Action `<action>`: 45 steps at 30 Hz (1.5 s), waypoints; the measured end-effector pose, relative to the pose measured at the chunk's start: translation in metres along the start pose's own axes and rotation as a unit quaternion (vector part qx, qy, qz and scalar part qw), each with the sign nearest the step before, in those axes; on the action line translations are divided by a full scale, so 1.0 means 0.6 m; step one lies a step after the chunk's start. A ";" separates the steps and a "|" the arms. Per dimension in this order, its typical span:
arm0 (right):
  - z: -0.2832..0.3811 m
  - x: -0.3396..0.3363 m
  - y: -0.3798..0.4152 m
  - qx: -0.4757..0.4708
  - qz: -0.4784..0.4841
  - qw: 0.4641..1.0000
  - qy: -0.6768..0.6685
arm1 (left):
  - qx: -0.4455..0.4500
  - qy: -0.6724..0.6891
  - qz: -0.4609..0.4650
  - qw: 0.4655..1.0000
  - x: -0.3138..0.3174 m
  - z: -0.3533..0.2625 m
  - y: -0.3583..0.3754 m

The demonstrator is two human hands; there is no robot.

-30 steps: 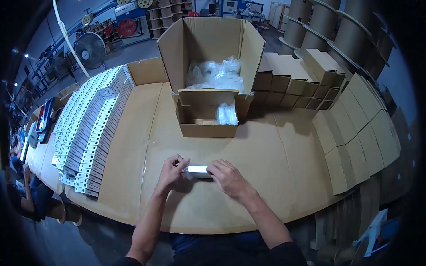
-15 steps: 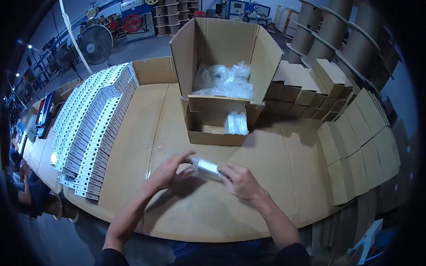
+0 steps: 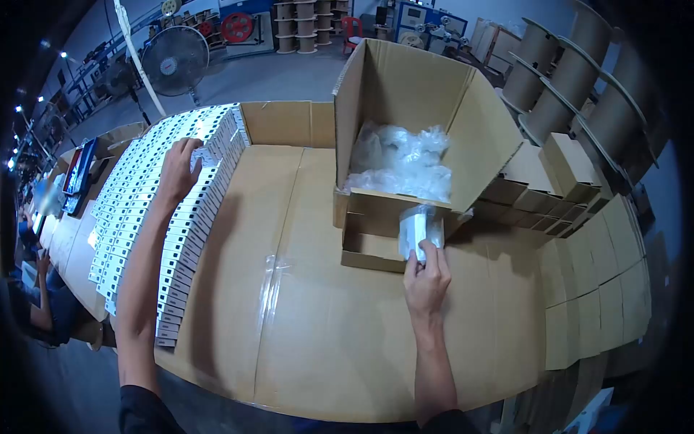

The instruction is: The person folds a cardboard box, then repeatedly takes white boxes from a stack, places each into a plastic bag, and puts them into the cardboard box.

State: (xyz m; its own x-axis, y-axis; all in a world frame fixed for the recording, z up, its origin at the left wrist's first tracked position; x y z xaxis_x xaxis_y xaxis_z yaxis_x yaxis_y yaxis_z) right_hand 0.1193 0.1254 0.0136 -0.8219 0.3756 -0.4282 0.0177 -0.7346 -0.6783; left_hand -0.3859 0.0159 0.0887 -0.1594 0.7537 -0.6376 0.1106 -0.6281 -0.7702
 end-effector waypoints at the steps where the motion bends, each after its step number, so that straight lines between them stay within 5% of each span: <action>1: 0.002 0.005 -0.002 -0.004 0.010 1.000 0.015 | -0.001 -0.014 0.009 1.000 0.009 0.028 -0.005; 2: -0.002 0.007 -0.005 -0.082 0.003 0.989 0.125 | 0.007 -0.035 -0.009 0.999 0.033 0.066 -0.002; 5: -0.008 0.034 -0.005 -0.069 -0.013 0.974 0.216 | 0.009 -0.166 -0.013 0.986 0.067 0.102 0.019; 11: -0.044 0.067 0.017 0.034 0.069 0.985 0.156 | -0.031 -0.156 -0.020 0.987 0.087 0.112 0.030; 14: -0.081 0.075 0.038 0.050 0.034 0.989 0.134 | -0.027 -0.156 -0.011 0.987 0.098 0.114 0.037; 21: -0.020 0.023 0.078 -0.115 0.089 0.935 0.323 | -0.048 -0.163 -0.017 0.985 0.106 0.112 0.038; 28: 0.076 -0.014 0.109 -0.084 0.179 0.980 0.031 | -0.054 0.010 -0.126 0.990 0.024 -0.024 0.098; 30: 0.088 -0.002 0.140 0.127 0.288 0.924 -0.219 | -0.138 0.118 -0.135 0.974 -0.014 -0.126 0.155; 32: 0.089 0.035 0.173 0.218 0.358 0.814 -0.402 | -0.140 0.176 -0.116 0.968 -0.060 -0.246 0.217; 34: 0.115 0.038 0.161 0.364 0.378 0.684 -0.507 | -0.146 0.238 -0.090 0.956 -0.064 -0.356 0.284; 37: 0.082 0.050 0.180 0.468 0.362 0.620 -0.516 | -0.114 0.278 0.014 0.954 -0.090 -0.486 0.317; 39: 0.020 0.068 0.220 0.307 0.278 0.781 -0.467 | -0.129 0.334 0.084 0.930 -0.113 -0.518 0.274; 41: 0.004 0.007 0.185 0.441 0.310 0.707 -0.457 | -0.157 0.359 0.142 0.909 -0.134 -0.509 0.215; 44: -0.058 -0.022 0.182 0.350 0.310 0.828 -0.310 | -0.124 0.336 0.149 0.922 -0.105 -0.506 0.080; 45: -0.067 -0.025 0.172 0.256 0.298 0.884 -0.253 | -0.092 0.345 0.128 0.925 -0.078 -0.514 0.021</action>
State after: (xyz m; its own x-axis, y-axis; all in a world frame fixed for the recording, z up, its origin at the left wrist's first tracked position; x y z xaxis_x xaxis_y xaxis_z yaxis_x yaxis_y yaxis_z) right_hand 0.1563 0.0666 -0.0740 -0.9054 -0.3696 -0.2090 0.3794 -0.9252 -0.0076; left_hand -0.0742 0.0323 0.1039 0.5527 0.5688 -0.6091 0.2326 -0.8071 -0.5426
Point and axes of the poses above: each hand's wrist, its own y-axis away from the middle knuckle, its own x-axis out of the palm, z = x × y, the point moved 1 cm from there along -y, towards the middle knuckle, and after that the axes turned 9 degrees about -z, right-handed, at the moved point
